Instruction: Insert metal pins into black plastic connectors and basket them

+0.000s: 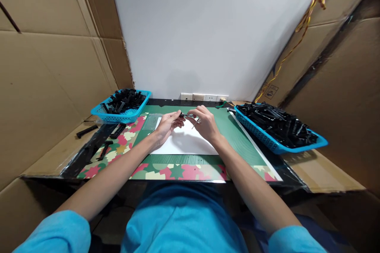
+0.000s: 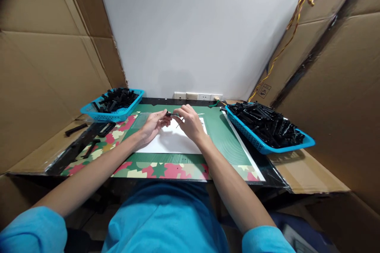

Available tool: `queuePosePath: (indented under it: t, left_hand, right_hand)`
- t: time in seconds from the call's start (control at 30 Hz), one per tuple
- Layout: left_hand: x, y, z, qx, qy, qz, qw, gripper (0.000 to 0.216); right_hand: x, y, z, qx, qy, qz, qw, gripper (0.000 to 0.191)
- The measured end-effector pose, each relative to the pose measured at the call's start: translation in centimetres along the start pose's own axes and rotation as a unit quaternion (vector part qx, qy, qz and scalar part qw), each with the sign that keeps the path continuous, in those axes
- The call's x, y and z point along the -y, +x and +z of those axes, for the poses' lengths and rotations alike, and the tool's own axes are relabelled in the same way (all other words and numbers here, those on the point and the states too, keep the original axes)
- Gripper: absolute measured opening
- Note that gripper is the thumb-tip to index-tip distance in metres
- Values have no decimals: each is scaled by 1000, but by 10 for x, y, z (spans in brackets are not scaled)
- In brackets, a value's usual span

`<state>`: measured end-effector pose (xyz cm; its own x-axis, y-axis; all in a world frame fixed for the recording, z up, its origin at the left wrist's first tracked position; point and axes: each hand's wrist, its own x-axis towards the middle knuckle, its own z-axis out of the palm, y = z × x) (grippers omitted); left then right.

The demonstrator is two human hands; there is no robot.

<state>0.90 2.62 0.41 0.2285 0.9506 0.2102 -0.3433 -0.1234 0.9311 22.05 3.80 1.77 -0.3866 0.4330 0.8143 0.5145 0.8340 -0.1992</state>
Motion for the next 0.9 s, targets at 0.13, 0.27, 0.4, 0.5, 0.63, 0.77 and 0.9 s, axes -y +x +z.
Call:
queuePosePath:
  t: [0.13,0.27,0.4,0.5,0.63,0.77,0.9]
  left_hand:
    - [3,1,-1,28,3,-3,1000,43]
    - [9,9,-4,29,76,21,996,50]
    - [13,14,-9,-5,208,119,971,50]
    - [11,9,-10,-7,302,185,935,41]
    - [8,0,-8,-29,379,231,896,34]
    - [10,0,-8,-45,383,232,893,31]
    - [9,2,-8,-39,373,225,899,33]
  right_hand:
    - [-1,2,-1,17,7,0,1000,16]
    - [-5,3,-2,22,13,13,1000,19]
    - [-9,2,-5,30,8,26,999,21]
    - [-12,1,-5,34,5,33,999,19]
    - [-14,0,-3,50,6,28,998,18]
    - [-13,0,-2,59,16,32,998,16]
    - [-9,1,-3,66,16,23,997,16]
